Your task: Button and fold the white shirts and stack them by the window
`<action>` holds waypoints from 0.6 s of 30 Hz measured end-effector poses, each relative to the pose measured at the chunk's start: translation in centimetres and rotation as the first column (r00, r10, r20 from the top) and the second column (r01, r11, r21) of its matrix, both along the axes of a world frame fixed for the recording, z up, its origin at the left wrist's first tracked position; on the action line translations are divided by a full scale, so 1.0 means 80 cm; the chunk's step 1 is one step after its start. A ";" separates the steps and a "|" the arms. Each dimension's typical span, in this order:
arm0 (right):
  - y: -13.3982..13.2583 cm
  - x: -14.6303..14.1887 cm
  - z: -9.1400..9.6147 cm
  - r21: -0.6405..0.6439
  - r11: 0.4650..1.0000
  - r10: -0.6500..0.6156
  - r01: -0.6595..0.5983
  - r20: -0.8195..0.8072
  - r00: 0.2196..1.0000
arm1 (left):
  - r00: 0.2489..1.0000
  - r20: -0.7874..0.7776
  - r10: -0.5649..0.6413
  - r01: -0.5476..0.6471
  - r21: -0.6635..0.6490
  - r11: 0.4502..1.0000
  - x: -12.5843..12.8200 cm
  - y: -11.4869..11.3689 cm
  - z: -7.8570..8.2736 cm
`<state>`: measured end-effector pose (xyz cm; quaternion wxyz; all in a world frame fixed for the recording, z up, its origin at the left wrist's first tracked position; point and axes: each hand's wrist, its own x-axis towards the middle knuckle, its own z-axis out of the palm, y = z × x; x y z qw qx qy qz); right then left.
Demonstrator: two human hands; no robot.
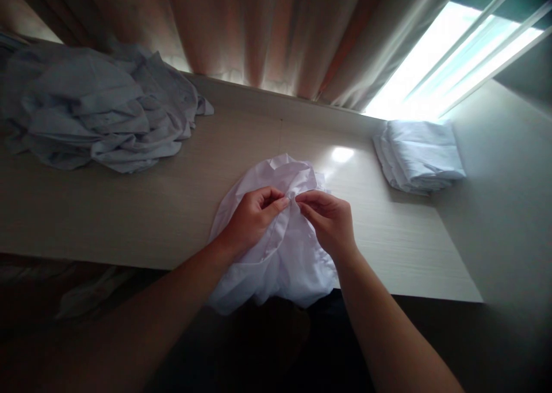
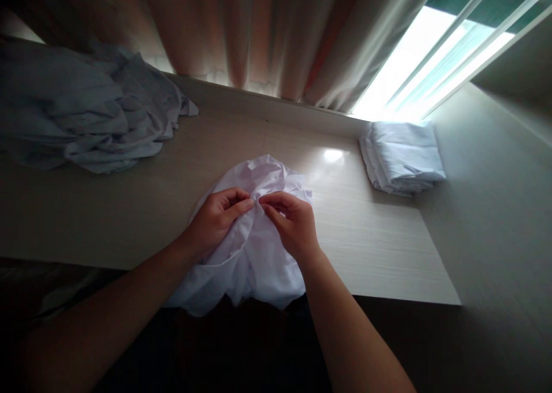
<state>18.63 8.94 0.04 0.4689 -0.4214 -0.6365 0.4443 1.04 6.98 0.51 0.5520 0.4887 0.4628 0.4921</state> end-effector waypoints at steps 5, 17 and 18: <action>0.000 0.002 0.000 0.021 1.000 -0.008 0.007 0.042 0.999 | 0.999 0.030 -0.027 0.028 -0.028 0.999 0.000 0.000 -0.001; 0.001 -0.001 -0.002 0.034 0.999 -0.043 0.042 0.027 0.999 | 0.989 0.142 -0.050 0.058 -0.054 0.997 0.003 -0.001 -0.003; 0.001 -0.002 -0.003 0.037 0.998 -0.049 0.048 0.027 0.998 | 0.990 0.133 -0.050 0.057 -0.049 0.997 0.003 -0.001 -0.003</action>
